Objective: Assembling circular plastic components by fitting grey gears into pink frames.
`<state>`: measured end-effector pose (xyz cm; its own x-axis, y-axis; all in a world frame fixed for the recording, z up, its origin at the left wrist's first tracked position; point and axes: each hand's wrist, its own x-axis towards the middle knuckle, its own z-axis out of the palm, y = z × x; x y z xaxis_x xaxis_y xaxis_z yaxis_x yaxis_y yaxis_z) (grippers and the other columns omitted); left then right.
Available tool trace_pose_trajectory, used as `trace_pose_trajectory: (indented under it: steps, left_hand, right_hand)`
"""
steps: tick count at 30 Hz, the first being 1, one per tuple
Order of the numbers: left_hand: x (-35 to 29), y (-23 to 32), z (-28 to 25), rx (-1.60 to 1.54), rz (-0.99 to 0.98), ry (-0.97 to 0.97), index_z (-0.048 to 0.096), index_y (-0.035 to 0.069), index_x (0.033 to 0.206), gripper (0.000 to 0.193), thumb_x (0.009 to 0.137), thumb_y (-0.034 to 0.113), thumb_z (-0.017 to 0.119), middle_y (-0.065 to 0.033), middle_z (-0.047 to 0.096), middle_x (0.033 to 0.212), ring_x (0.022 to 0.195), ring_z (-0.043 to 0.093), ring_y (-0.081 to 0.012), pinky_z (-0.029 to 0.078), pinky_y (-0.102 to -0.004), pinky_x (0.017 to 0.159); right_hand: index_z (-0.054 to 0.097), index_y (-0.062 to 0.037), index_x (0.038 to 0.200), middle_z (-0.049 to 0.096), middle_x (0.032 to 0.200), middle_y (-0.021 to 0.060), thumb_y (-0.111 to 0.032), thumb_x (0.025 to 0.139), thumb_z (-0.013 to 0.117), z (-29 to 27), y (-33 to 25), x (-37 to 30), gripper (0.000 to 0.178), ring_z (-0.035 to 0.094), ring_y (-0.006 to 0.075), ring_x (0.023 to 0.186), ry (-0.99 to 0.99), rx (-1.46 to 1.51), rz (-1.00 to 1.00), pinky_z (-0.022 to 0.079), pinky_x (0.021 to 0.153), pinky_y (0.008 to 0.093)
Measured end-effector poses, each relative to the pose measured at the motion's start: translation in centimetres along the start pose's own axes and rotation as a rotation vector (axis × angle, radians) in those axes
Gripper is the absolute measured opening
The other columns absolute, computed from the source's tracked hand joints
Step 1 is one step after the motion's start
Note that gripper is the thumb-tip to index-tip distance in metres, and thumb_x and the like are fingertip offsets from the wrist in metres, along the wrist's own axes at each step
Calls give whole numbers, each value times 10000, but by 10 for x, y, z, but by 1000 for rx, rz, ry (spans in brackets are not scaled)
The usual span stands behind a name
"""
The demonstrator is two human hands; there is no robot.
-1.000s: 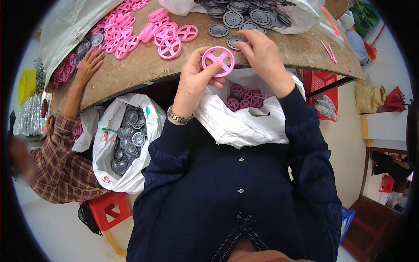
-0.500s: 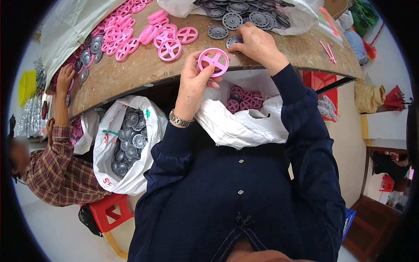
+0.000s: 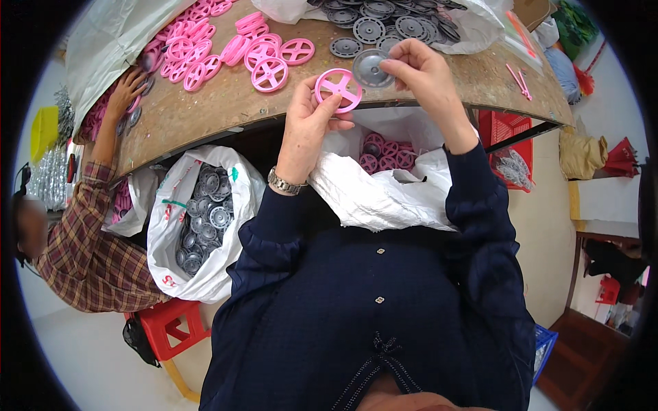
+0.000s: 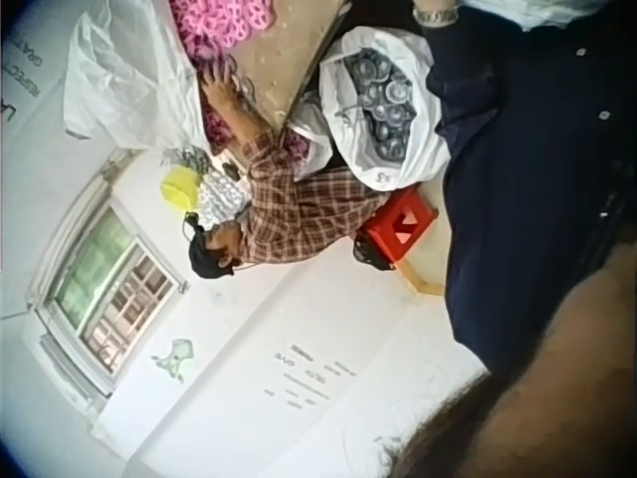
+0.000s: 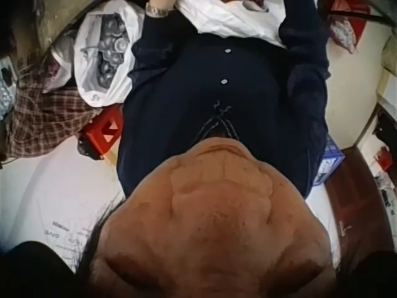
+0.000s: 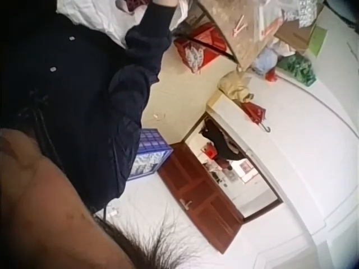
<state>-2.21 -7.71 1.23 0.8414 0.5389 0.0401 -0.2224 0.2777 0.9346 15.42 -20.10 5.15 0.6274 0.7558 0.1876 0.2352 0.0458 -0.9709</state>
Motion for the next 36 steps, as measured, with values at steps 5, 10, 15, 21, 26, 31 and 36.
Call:
trace_pose_trajectory:
  steps: [5,10,15,21,26,31,36]
  left_hand:
    - [-2,3,6,52,19,-64,452,11,1334,380,987,114,566,-88,642,1104,869,667,-161,572,-283,744]
    - [-6,1,9,115,38,-104,474,13,1330,374,976,83,574,-80,643,1127,893,666,-154,572,-278,765]
    - [-8,0,9,123,115,-138,492,18,1319,353,976,58,561,-76,636,1149,932,654,-144,572,-279,775]
    - [-10,3,13,154,148,-209,494,10,1289,310,988,67,546,-72,627,1128,975,642,-146,573,-280,768]
    - [-15,6,21,320,219,-157,540,0,1216,233,1001,89,534,-74,633,1067,872,660,-140,572,-266,698]
    - [-20,7,32,324,289,-62,596,-6,1123,174,984,94,564,-53,653,917,701,668,-111,562,-235,596]
    - [-16,11,31,403,151,-118,539,-4,1227,256,991,96,553,-81,638,1028,736,659,-118,555,-237,597]
  right_hand:
    - [599,-38,964,618,794,-14,-99,891,698,17,-1,-22,138,553,46,627,-70,12,40,439,553,191]
    - [591,-16,979,616,863,3,-84,867,724,29,4,-35,187,568,60,698,12,-225,-105,460,574,215]
    - [607,3,1038,630,908,15,-117,866,730,27,-1,-39,242,588,80,784,82,-308,-166,481,682,235]
    - [624,27,1122,654,984,26,-101,921,655,19,-2,-48,240,589,80,890,-152,8,-44,466,817,232]
    - [646,25,1043,643,899,0,-58,920,636,25,-12,-62,149,569,67,845,-35,-126,-161,460,765,222]
    - [647,22,1004,634,869,-12,-43,921,622,27,-11,-65,108,559,63,813,15,-159,-169,453,739,217]
    - [644,14,993,637,874,-17,-61,941,602,23,4,-58,101,567,60,817,-29,20,-56,458,750,221]
